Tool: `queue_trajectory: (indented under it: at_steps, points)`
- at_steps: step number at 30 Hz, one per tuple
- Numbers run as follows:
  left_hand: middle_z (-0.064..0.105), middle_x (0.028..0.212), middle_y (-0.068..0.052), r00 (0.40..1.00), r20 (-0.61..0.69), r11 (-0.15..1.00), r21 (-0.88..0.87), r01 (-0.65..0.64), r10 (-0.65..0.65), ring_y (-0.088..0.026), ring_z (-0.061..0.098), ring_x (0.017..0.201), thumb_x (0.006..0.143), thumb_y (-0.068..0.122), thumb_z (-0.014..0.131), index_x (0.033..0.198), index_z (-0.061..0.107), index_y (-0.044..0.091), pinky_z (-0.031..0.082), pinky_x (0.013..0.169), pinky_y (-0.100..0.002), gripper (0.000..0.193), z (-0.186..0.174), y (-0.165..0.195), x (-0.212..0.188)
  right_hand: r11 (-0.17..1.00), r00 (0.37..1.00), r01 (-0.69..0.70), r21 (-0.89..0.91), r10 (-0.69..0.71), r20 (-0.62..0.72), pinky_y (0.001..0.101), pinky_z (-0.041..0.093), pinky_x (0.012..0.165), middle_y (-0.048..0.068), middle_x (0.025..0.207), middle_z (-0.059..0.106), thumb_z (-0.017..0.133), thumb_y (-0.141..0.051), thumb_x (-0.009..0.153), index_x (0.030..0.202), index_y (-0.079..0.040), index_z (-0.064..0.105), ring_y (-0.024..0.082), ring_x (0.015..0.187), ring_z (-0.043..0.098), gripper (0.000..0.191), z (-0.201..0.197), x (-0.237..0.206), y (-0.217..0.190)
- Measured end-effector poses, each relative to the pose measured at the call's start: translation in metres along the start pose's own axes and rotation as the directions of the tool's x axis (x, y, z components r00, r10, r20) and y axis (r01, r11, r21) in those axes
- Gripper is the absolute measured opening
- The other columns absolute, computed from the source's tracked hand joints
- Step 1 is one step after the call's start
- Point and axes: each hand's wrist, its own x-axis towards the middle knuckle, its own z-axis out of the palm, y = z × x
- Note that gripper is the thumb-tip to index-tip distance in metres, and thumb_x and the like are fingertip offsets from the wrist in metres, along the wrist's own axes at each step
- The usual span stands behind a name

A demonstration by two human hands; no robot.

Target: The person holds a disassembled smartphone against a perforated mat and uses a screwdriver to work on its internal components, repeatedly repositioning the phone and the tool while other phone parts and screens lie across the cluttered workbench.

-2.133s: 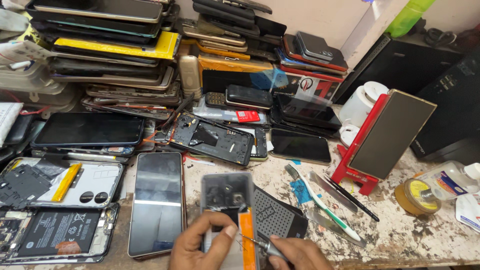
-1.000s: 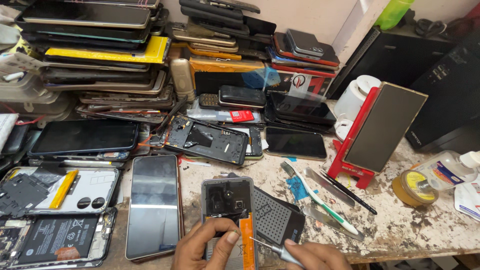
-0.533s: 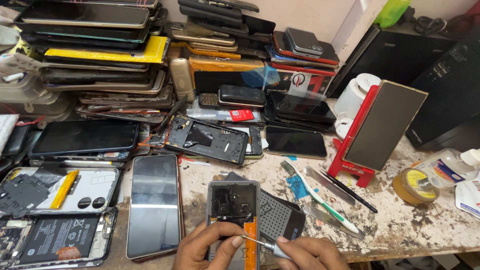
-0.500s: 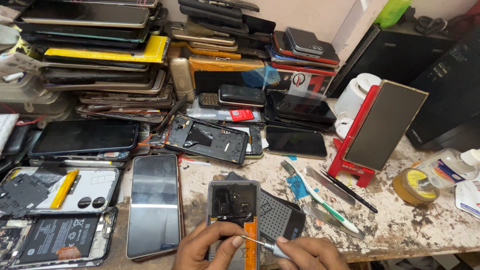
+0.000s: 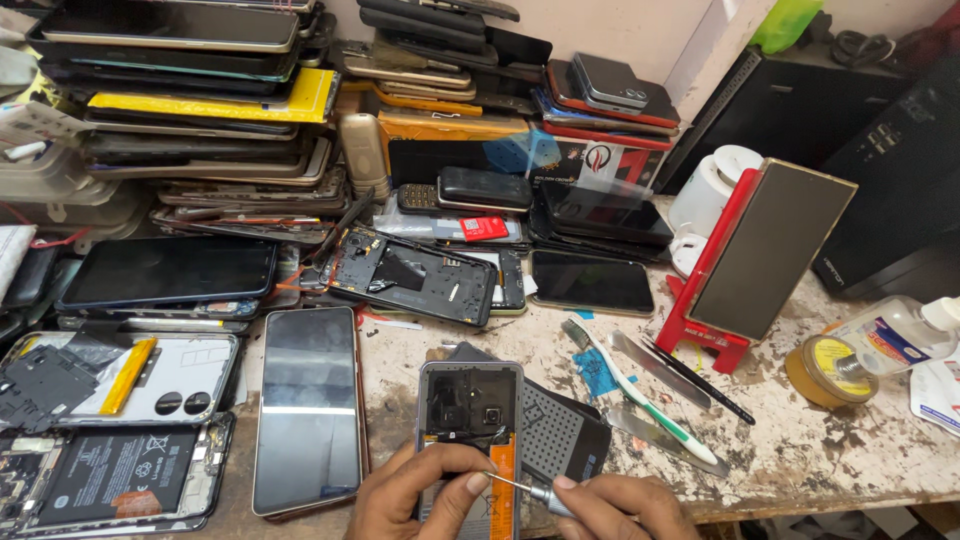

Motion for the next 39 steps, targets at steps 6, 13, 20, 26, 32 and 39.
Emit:
queue_trajectory:
  at_steps: [6,13,20,26,32,39]
  points:
    - [0.079,0.103,-0.008,1.000,0.012,1.000,0.013,0.010,-0.010,-0.020,0.075,0.101,0.084,0.015,0.078,0.099,0.084,0.013,0.062,0.086,-0.036,0.017,0.000,0.003,0.001,0.998,0.998,0.070,-0.007,-0.070,0.009,0.0295,0.058,0.075,-0.006,0.092,0.070,0.090,-0.024,0.071,0.107,-0.026,0.078,0.010,0.082,0.072,0.038,-0.005,0.004,0.001]
    - [0.074,0.125,-0.012,1.000,-0.020,0.999,-0.038,0.003,-0.004,-0.024,0.070,0.118,0.081,0.010,0.074,0.140,0.063,0.020,0.050,0.103,-0.037,0.060,-0.004,0.013,0.002,1.000,0.998,0.014,0.021,-0.013,-0.055,0.0299,0.062,0.083,-0.007,0.100,0.070,0.088,-0.018,0.074,0.106,-0.028,0.078,0.008,0.091,0.075,0.035,-0.012,0.022,-0.010]
    - [0.061,0.142,-0.024,0.992,0.030,0.993,-0.018,-0.119,0.120,-0.031,0.069,0.124,0.081,0.007,0.064,0.165,0.004,0.020,0.051,0.100,-0.036,0.104,-0.009,0.012,0.005,0.990,0.985,0.141,-0.003,-0.140,0.102,0.0332,0.060,0.076,0.004,0.105,0.068,0.087,-0.010,0.070,0.109,-0.021,0.078,0.016,0.087,0.073,0.041,-0.029,0.071,-0.042]
    - [0.070,0.133,-0.021,0.992,0.089,0.993,0.090,0.077,-0.085,-0.031,0.078,0.107,0.078,0.012,0.065,0.165,-0.002,0.029,0.057,0.094,-0.034,0.112,-0.016,0.007,0.007,0.985,0.977,0.166,0.037,-0.170,0.129,0.0316,0.061,0.075,0.005,0.106,0.067,0.085,-0.005,0.069,0.113,-0.018,0.078,0.016,0.085,0.073,0.046,-0.023,0.096,-0.067]
    - [0.073,0.130,-0.020,0.988,0.135,0.995,0.077,0.067,-0.077,-0.031,0.079,0.107,0.082,0.014,0.064,0.167,-0.002,0.028,0.057,0.094,-0.034,0.108,-0.021,0.000,0.007,0.984,0.974,0.175,0.034,-0.178,0.138,0.0309,0.061,0.073,0.005,0.105,0.068,0.084,-0.004,0.068,0.112,-0.019,0.078,0.016,0.084,0.073,0.047,-0.015,0.100,-0.073]
    - [0.071,0.128,-0.022,0.989,0.143,0.997,0.075,0.012,-0.023,-0.033,0.078,0.108,0.082,0.011,0.063,0.166,0.001,0.027,0.057,0.095,-0.036,0.105,-0.022,-0.008,0.006,0.988,0.958,0.146,0.058,-0.155,0.241,0.0308,0.063,0.078,0.004,0.111,0.067,0.084,-0.008,0.075,0.118,-0.021,0.076,0.017,0.094,0.074,0.046,-0.015,0.101,-0.077]
